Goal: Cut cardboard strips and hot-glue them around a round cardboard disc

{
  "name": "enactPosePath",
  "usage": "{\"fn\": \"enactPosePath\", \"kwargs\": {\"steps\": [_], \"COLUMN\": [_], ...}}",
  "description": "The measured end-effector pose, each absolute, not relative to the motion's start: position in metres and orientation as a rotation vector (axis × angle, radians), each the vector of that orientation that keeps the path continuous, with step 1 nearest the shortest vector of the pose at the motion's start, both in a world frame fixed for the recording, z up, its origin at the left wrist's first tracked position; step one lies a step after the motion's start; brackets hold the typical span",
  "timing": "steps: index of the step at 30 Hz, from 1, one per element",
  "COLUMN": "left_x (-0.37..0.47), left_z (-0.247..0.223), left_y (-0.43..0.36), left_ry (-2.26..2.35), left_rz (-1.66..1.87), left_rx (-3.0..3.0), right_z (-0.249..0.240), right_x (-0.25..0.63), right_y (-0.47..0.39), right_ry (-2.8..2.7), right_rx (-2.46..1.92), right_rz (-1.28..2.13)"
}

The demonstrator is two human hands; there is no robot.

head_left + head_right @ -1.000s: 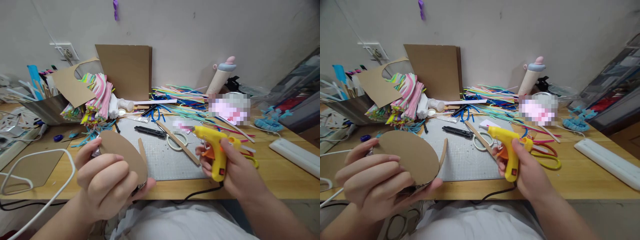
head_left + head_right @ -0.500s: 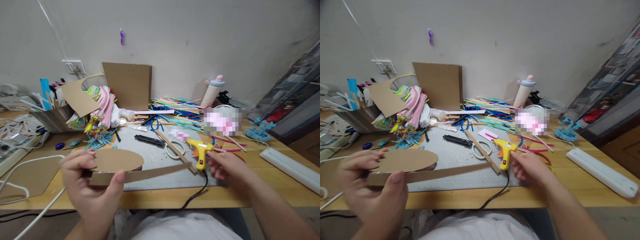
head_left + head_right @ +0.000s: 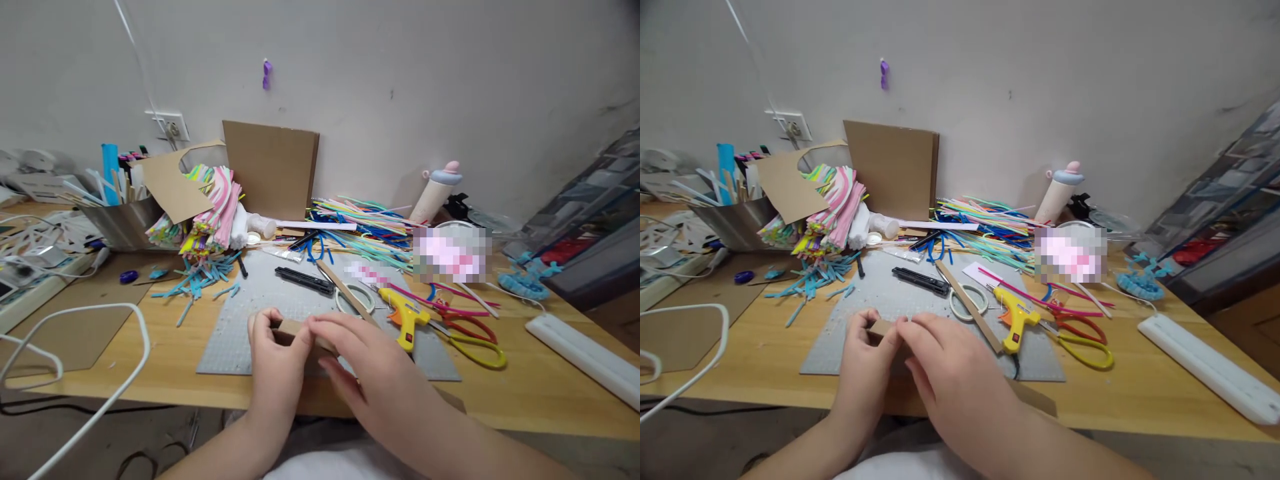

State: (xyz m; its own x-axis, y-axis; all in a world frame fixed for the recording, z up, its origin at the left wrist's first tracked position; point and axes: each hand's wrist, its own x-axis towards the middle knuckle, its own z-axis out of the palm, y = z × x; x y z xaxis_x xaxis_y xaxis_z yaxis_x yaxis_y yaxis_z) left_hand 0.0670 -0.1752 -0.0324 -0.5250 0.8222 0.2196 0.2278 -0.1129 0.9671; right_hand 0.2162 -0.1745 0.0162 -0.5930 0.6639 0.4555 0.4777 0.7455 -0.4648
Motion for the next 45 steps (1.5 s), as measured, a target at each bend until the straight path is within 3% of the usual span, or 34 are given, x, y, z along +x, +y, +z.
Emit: {"fn": "enactPosePath", "kwargs": {"steps": [4,10,19,45], "left_x": [0.064,0.051,0.049,0.048], "left_z": [-0.038,-0.042,-0.033,-0.033], "left_y": [-0.183,-0.197,-0.190,-0.183], "left_ry": [1.684,1.406,1.141,1.000], "left_rz": [1.655,1.496,1.427,1.403], "left_rx": [1.187,1.556,1.787,1.786], "right_z": [0.005,0.008,0.008,0.005], "right_x": [0.222,0.248,0.256,0.256], "right_y": [-0.163,-0.164,-0.169,-0.168], "right_ry": [-2.276,-2.342,-2.358,-2.376], "right_rx": [-0.833,-0.804,-0.710,-0.775], "right_rz": [0.578,0.585,0.154,0.035]}}
